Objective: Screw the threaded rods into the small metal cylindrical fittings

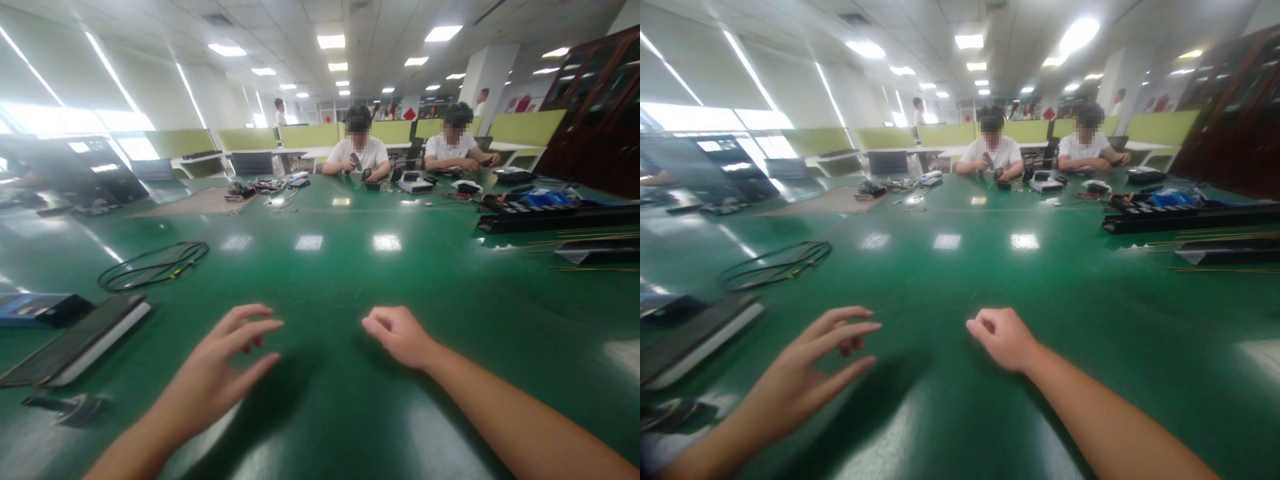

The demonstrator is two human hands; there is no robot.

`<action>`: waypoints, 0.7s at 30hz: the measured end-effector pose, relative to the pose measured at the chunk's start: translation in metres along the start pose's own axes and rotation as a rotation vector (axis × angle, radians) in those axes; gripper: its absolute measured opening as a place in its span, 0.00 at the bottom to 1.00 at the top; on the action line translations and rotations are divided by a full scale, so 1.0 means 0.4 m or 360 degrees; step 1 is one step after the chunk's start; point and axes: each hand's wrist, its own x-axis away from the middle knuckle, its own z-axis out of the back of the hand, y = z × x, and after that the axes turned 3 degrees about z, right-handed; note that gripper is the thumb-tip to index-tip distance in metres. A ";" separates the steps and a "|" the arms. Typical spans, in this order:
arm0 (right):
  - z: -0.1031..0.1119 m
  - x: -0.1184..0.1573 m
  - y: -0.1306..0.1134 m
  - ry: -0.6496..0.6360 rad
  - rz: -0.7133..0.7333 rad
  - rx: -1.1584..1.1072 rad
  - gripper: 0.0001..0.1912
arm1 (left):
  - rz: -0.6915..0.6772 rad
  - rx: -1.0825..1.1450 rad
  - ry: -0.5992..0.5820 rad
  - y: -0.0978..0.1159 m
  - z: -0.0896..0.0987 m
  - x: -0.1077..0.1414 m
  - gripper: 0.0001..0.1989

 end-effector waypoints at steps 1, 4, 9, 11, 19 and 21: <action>-0.001 0.002 -0.004 -0.0029 0.0034 0.0013 0.20 | -0.0086 -0.0059 -0.0173 0.026 -0.033 -0.026 0.21; -0.004 0.007 -0.009 -0.0100 0.0142 0.0025 0.15 | -0.0326 -0.0223 -0.0471 0.101 -0.126 -0.095 0.26; -0.007 0.008 0.006 -0.0037 0.0338 0.0167 0.10 | -0.0723 -0.0447 -0.0704 0.172 -0.229 -0.174 0.13; -0.006 0.007 0.009 -0.0048 0.0333 0.0173 0.07 | -0.0730 -0.0484 -0.0723 0.179 -0.251 -0.189 0.09; 0.005 0.012 -0.019 -0.0176 0.0284 -0.0009 0.14 | -0.0555 -0.0263 -0.0530 0.071 -0.172 -0.156 0.13; 0.002 0.014 -0.021 -0.0173 0.0274 -0.0026 0.15 | -0.0345 -0.0279 -0.0381 0.004 -0.096 -0.118 0.13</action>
